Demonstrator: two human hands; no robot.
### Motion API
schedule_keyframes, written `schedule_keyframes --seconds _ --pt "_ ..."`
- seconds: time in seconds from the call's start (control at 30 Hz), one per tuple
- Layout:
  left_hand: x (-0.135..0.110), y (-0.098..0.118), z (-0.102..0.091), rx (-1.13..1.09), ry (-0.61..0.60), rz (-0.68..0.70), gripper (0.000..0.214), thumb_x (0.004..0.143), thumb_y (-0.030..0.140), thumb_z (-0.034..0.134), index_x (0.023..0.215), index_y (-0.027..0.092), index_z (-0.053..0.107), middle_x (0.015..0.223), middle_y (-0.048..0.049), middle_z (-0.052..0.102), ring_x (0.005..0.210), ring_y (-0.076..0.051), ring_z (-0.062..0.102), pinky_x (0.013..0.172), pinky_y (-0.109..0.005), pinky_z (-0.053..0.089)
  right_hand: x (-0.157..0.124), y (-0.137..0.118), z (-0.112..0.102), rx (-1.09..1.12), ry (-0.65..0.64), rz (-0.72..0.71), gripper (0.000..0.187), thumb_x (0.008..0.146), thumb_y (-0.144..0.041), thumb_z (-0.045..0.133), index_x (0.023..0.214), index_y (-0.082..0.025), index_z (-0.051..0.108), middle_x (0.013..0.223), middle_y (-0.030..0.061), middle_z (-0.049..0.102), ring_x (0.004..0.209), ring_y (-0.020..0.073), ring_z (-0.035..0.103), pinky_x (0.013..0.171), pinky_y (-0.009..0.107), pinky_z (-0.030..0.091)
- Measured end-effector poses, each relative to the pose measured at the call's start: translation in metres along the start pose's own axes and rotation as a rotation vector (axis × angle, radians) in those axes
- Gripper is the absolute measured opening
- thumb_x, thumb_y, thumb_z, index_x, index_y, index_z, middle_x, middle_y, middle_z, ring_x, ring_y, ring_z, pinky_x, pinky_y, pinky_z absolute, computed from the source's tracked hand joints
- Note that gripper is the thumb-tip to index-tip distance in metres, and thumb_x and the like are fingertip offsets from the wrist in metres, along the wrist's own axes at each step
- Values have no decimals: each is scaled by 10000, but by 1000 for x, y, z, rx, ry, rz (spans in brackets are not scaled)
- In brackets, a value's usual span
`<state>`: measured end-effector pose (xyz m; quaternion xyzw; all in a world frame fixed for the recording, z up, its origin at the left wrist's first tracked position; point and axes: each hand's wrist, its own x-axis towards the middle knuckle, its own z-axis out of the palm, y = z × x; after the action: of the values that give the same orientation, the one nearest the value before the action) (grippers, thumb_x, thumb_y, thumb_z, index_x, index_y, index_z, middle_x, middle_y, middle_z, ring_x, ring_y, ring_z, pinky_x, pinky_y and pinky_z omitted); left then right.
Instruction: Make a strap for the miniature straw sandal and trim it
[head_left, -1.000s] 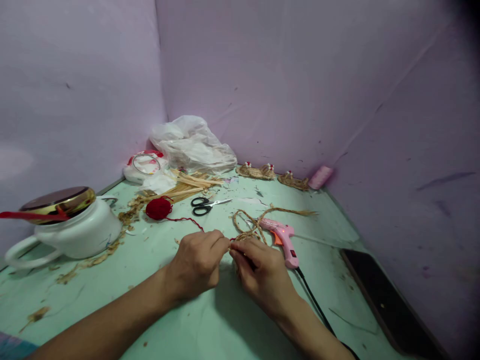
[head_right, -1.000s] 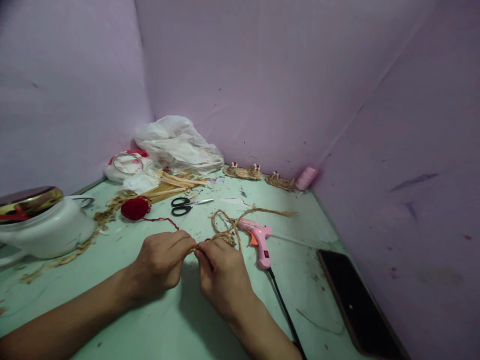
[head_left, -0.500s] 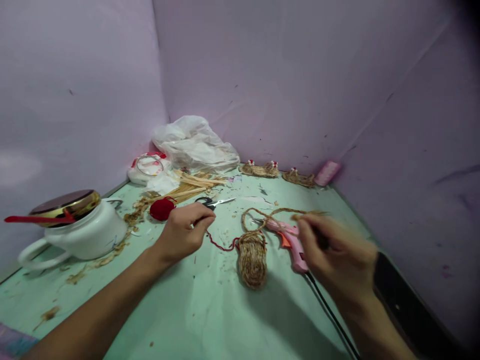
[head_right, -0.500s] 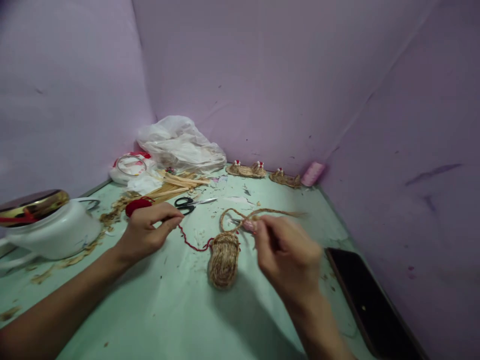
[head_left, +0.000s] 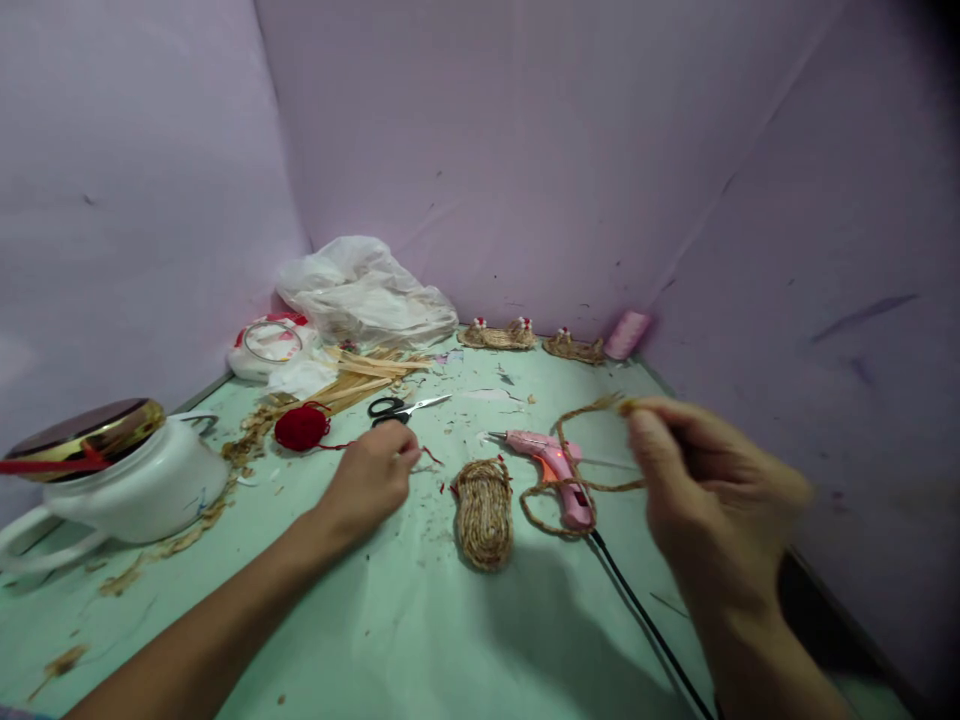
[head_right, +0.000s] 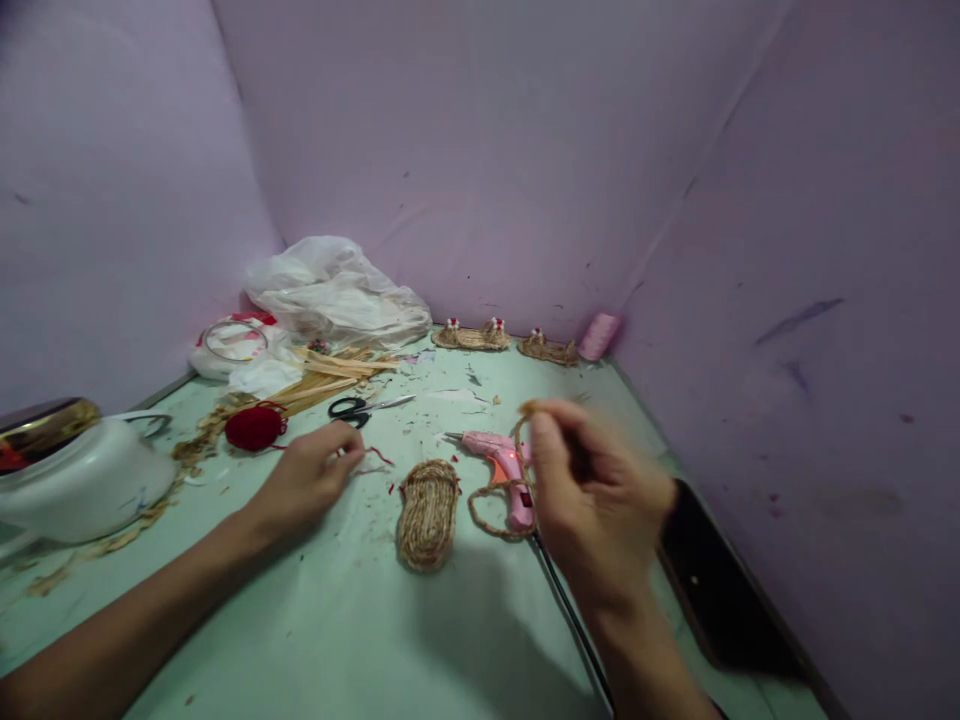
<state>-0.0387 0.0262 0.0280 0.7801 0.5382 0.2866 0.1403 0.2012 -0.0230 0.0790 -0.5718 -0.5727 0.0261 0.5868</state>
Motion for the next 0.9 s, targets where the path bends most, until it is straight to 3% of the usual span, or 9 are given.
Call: schedule_keyframes --seconds 0.1,0.17,0.33,0.4,0.5,0.6,0.73,0.9 --pt "3 -9 -23 -347 59 -114 165 790 284 483 684 159 501 643 -10 585 598 -129 518 573 -241 397 -8 -8 23 248 -379 276 194 748 -333 574 699 -164 655 553 -8 553 444 88 430 419 220 328" --pt "2 -11 -33 -571 -7 -112 194 781 335 513 697 162 485 586 7 563 556 -114 506 538 -226 385 -15 -9 37 426 -535 394 203 734 -342 586 689 -156 654 603 2 572 455 72 423 416 204 315" --pt "-4 -2 -38 -805 -337 -72 257 757 387 558 682 155 476 496 34 493 450 -78 426 452 -201 311 -34 -9 60 723 -681 642 197 686 -340 638 673 -145 658 918 74 646 507 52 472 386 179 261" --pt "-5 2 -36 -799 -390 -72 274 746 401 560 669 151 477 496 38 474 446 -73 410 445 -198 305 -41 -12 67 808 -775 768 223 667 -359 653 688 -137 657 830 76 660 449 45 458 354 176 210" --pt "-6 6 -33 -746 -375 -83 269 736 396 548 654 149 481 496 44 457 451 -68 393 442 -187 304 -49 -15 75 884 -890 911 257 643 -374 673 718 -130 651 544 9 597 374 45 441 326 163 156" --pt "-6 8 -31 -708 -360 -119 252 728 383 533 652 149 478 488 46 457 437 -63 378 425 -178 297 -53 -12 80 915 -870 943 255 629 -365 691 693 -126 636 612 14 628 392 44 494 329 144 235" --pt "-5 9 -31 -659 -332 -164 209 728 352 512 657 160 469 480 56 445 414 -62 358 400 -174 288 -52 -8 81 902 -682 992 282 595 -371 725 692 -137 600 583 -3 615 385 58 486 370 170 357" --pt "-6 8 -29 -343 -216 -79 150 730 257 519 634 145 545 519 32 492 493 -82 412 467 -189 330 -51 -9 82 711 -591 744 262 647 -366 679 590 -129 584 469 -28 513 390 76 466 406 206 370"
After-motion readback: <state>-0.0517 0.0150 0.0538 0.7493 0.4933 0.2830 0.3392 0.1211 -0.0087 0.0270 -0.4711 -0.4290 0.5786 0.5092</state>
